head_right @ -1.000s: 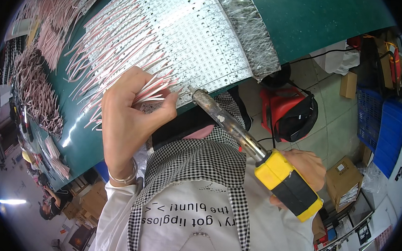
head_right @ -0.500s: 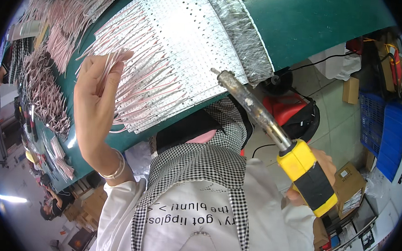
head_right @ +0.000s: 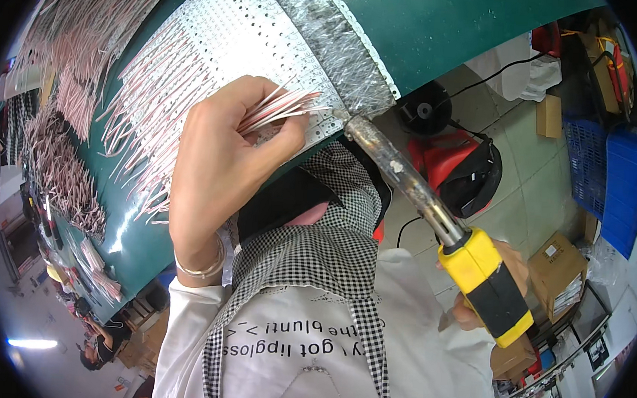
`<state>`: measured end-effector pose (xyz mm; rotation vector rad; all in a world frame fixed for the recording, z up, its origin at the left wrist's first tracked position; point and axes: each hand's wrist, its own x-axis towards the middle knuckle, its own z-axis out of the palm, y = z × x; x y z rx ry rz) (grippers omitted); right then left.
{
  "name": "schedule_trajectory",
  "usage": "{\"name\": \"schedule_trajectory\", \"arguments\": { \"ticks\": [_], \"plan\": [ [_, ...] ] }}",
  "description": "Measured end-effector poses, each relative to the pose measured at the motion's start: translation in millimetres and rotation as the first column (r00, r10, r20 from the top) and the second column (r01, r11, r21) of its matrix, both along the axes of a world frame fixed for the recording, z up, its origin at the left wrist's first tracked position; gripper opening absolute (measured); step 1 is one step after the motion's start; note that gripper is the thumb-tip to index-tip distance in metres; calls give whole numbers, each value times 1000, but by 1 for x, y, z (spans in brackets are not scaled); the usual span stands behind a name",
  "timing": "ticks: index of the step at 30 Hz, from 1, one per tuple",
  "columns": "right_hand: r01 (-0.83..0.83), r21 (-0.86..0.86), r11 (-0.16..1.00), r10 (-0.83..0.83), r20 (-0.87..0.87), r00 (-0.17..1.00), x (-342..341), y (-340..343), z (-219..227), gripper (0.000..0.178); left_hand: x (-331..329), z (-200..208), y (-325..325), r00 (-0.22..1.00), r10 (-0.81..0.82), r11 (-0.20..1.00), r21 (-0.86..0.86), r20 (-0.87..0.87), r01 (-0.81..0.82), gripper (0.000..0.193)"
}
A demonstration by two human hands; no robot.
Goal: The person solders wire ends on a panel of light strips using a soldering iron by hand, removes the completed panel, and solders wires on the next panel.
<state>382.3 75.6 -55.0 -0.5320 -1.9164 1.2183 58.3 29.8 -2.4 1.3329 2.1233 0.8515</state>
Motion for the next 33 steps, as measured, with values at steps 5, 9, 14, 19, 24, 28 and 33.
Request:
{"name": "schedule_trajectory", "arguments": {
  "ticks": [5, 9, 14, 19, 24, 28, 33],
  "plan": [
    [28, -167, 986, 6, 198, 980, 24, -12, -8, 51, 3, 4, 7, 999, 8, 999, -42, -33, -10, 21],
    [106, -159, 982, -75, 188, 979, 12, -15, -9, 59, 3, 5, 10, 1000, 17, 997, -70, -6, -18, 20],
    [138, -139, 981, -102, 241, 965, -7, -15, 3, 62, 2, 4, 10, 998, 34, 996, -85, 53, -29, 20],
    [135, -90, 987, -111, 225, 968, -5, -14, 1, 64, 4, 5, 9, 999, 24, 996, -88, 22, -22, 21],
    [-41, -85, 996, 72, 397, 915, -1, -6, 14, 83, 3, -1, 9, 999, 25, 997, -72, -22, -26, 18],
    [120, -118, 986, -78, 314, 946, -14, -8, 14, 62, 4, -1, 11, 999, 10, 998, -67, -38, -12, 18],
    [105, -110, 988, -82, 196, 977, -7, -12, 3, 59, 3, 0, 11, 999, 11, 998, -64, -40, -14, 18]
  ]
}}
